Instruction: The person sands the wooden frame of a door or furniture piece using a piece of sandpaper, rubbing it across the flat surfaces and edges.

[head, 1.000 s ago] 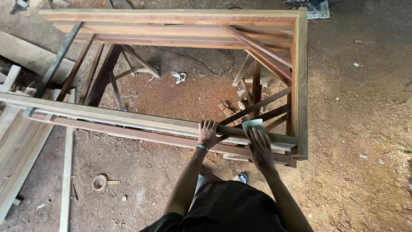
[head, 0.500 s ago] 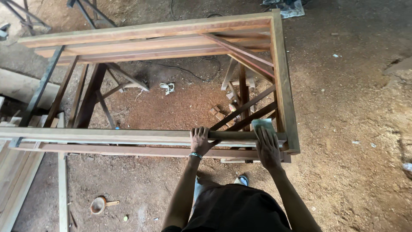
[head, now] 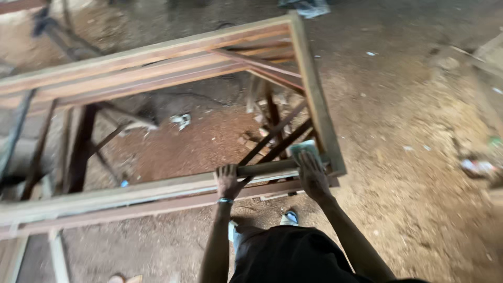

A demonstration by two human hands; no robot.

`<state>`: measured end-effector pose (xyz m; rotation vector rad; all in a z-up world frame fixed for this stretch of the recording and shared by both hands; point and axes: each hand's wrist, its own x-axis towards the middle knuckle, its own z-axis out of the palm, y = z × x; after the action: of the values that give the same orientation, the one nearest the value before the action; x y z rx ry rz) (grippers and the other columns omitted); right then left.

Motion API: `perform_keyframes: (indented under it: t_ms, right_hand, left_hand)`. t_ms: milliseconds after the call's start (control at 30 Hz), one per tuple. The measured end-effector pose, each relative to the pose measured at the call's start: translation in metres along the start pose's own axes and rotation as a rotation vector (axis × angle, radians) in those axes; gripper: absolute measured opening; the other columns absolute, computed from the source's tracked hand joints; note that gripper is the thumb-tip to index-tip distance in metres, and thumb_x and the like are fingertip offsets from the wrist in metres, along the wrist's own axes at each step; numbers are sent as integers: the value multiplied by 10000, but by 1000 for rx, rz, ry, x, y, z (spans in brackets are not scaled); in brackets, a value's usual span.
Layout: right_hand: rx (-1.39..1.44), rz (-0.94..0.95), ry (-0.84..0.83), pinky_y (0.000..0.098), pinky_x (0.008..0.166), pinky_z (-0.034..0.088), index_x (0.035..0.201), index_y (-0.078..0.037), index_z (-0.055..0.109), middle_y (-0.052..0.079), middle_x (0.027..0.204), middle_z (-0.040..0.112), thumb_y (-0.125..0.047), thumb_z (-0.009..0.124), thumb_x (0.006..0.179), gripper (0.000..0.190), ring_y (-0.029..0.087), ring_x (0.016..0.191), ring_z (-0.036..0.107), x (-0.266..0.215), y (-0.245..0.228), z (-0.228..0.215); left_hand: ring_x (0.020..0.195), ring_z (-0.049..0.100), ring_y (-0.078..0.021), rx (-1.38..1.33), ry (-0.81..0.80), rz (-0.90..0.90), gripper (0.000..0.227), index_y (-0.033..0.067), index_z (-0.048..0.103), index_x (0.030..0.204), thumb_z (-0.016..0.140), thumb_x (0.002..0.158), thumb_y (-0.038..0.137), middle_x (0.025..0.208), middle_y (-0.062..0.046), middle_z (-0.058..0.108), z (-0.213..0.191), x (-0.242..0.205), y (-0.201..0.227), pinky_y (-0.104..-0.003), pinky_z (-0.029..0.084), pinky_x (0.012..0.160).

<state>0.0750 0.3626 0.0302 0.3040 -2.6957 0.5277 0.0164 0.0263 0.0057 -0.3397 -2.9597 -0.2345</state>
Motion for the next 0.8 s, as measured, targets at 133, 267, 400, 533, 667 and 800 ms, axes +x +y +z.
perform_keyframes:
  t_ms: [133, 267, 400, 533, 667, 800]
  right_hand:
    - [13, -76, -27, 524, 1236, 298, 1529, -13, 404, 188, 1571, 443, -219, 518, 1049, 534, 379, 1458, 425, -3, 10, -28]
    - [113, 38, -98, 495, 1200, 357, 1532, -54, 407, 177, 1546, 479, -199, 534, 1030, 537, 362, 1405, 478, 21, 6, -33]
    - [50, 19, -104, 512, 1240, 322, 1576, -90, 363, 158, 1561, 478, -217, 506, 1046, 563, 316, 1414, 470, 37, -5, 5]
    - [33, -35, -48, 552, 1219, 249, 1578, -80, 343, 176, 1588, 416, -253, 477, 1042, 579, 340, 1461, 398, 13, -8, 16]
    - [-48, -107, -72, 532, 1271, 238, 1585, -91, 360, 154, 1623, 399, -270, 385, 1096, 522, 323, 1514, 383, -7, 20, 4]
    - [-113, 27, -118, 530, 1263, 247, 1574, -67, 376, 160, 1582, 419, -334, 389, 1109, 537, 332, 1457, 408, 15, 34, 12]
  left_hand:
    - [1153, 567, -348, -27, -17, -14, 873, 130, 606, 1176, 693, 681, 843, 1190, -149, 626, -6, 3, -2, -619, 346, 1087]
    - [1104, 598, -333, -29, 5, -32, 849, 127, 632, 1101, 693, 673, 858, 1105, -126, 659, -14, -4, 2, -609, 359, 1102]
    - [1106, 601, -297, -55, -107, -56, 863, 129, 629, 1121, 668, 687, 875, 1110, -105, 655, -9, 1, -5, -557, 382, 1136]
    - [1137, 576, -323, -33, -3, -32, 890, 133, 634, 1158, 680, 658, 868, 1139, -134, 642, -9, -1, -3, -606, 349, 1106]
    - [1172, 562, -330, -41, -58, -59, 896, 147, 633, 1169, 674, 650, 876, 1174, -135, 636, -10, 0, -2, -603, 340, 1112]
    - [1191, 567, -309, -40, -159, -80, 906, 153, 626, 1170, 666, 652, 895, 1188, -118, 643, -9, 4, -6, -576, 336, 1180]
